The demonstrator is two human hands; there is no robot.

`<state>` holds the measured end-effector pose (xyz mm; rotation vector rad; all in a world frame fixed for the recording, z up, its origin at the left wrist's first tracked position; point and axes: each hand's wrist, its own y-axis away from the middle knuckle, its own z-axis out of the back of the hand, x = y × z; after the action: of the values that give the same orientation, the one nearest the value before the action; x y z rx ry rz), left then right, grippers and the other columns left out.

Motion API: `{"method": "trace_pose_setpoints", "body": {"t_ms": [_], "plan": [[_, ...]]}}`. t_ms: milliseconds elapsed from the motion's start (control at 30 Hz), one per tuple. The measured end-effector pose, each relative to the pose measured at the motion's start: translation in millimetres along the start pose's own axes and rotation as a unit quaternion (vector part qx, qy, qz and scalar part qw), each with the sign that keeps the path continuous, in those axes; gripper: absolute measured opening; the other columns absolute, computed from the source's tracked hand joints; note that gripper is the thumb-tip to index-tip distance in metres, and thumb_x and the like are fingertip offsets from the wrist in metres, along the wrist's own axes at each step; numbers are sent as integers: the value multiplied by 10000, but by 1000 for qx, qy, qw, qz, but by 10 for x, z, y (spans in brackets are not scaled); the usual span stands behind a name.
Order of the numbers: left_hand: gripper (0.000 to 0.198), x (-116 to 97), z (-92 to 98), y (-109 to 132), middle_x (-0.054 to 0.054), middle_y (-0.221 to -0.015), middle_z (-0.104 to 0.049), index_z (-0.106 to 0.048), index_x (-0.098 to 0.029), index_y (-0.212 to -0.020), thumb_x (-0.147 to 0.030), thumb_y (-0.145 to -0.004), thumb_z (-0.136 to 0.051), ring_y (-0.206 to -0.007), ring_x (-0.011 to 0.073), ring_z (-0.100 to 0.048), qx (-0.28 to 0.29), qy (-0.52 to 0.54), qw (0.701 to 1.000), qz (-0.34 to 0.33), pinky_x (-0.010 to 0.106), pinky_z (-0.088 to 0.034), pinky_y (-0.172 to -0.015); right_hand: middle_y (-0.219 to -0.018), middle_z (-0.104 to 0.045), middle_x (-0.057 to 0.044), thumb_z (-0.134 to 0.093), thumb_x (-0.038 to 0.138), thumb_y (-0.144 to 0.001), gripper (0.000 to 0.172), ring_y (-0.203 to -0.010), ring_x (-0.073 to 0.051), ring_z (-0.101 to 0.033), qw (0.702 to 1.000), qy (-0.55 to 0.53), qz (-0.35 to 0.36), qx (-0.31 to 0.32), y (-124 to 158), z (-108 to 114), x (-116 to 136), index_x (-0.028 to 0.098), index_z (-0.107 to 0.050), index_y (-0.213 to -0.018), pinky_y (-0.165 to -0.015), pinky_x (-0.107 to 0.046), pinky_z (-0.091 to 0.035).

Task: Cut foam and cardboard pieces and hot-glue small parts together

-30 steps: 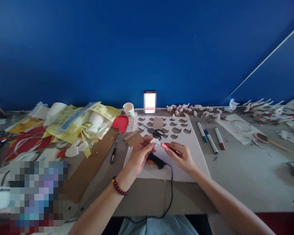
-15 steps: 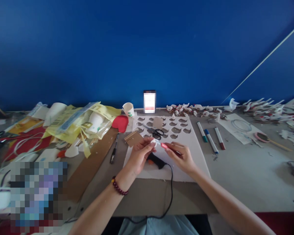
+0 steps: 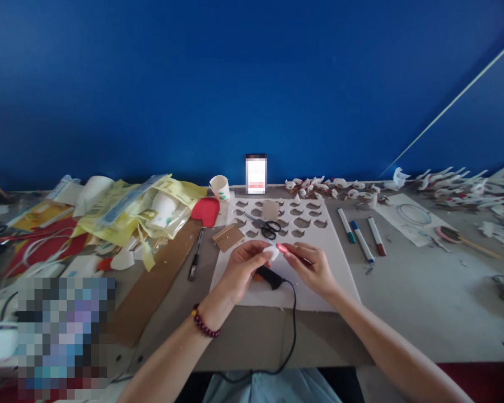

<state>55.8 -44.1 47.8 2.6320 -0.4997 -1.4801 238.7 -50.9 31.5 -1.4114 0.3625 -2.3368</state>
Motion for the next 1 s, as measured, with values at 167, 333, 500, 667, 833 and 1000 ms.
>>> {"method": "trace_pose_setpoints", "body": {"t_ms": [167, 333, 500, 667, 833, 1000], "plan": [[283, -8, -17, -1, -16, -659, -670, -690, -151, -775, -236, -564, -858, -540, 72, -587, -4, 21, 1000, -13, 184, -463, -545, -627, -543, -23, -497, 372, -926, 335, -587, -134, -489, 1000, -13, -18, -21, 0, -3, -35, 153, -718, -1050, -522, -253, -368], [318, -37, 14, -42, -26, -659, -666, -685, -155, -811, -222, -558, -864, -561, 62, -600, -20, 65, 998, -7, 169, -492, -583, -623, -537, -13, -506, 371, -921, 324, -564, -124, -478, 1000, -30, -4, 3, 25, -12, -37, 169, -722, -1053, -497, -241, -356], [296, -27, 21, -39, -23, -656, -671, -691, -152, -798, -214, -564, -862, -562, 57, -600, -13, 69, 998, -10, 161, -494, -581, -650, -564, -27, -507, 360, -921, 325, -579, -124, -498, 1000, -27, 2, 14, 23, -9, 9, 161, -719, -1066, -506, -240, -379], [281, -23, 19, -41, -19, -658, -680, -706, -154, -788, -216, -563, -862, -553, 56, -601, -17, 65, 998, -9, 163, -496, -573, -650, -566, -30, -517, 343, -916, 316, -575, -124, -503, 999, -32, 2, 13, 17, -6, 18, 148, -722, -1057, -507, -243, -377], [287, -27, 20, -47, -21, -650, -682, -713, -156, -780, -214, -546, -869, -544, 58, -605, -16, 68, 998, -6, 159, -499, -565, -666, -575, -28, -520, 334, -915, 308, -575, -121, -505, 1000, -28, 5, 12, 20, -8, 7, 156, -718, -1070, -509, -243, -373], [275, -28, 27, -45, -17, -650, -682, -716, -153, -789, -210, -562, -862, -549, 58, -608, -12, 68, 998, -8, 157, -498, -572, -635, -549, -15, -516, 327, -916, 310, -548, -113, -488, 1000, -24, 15, 10, 20, -1, 7, 150, -720, -1068, -494, -238, -364]]}}
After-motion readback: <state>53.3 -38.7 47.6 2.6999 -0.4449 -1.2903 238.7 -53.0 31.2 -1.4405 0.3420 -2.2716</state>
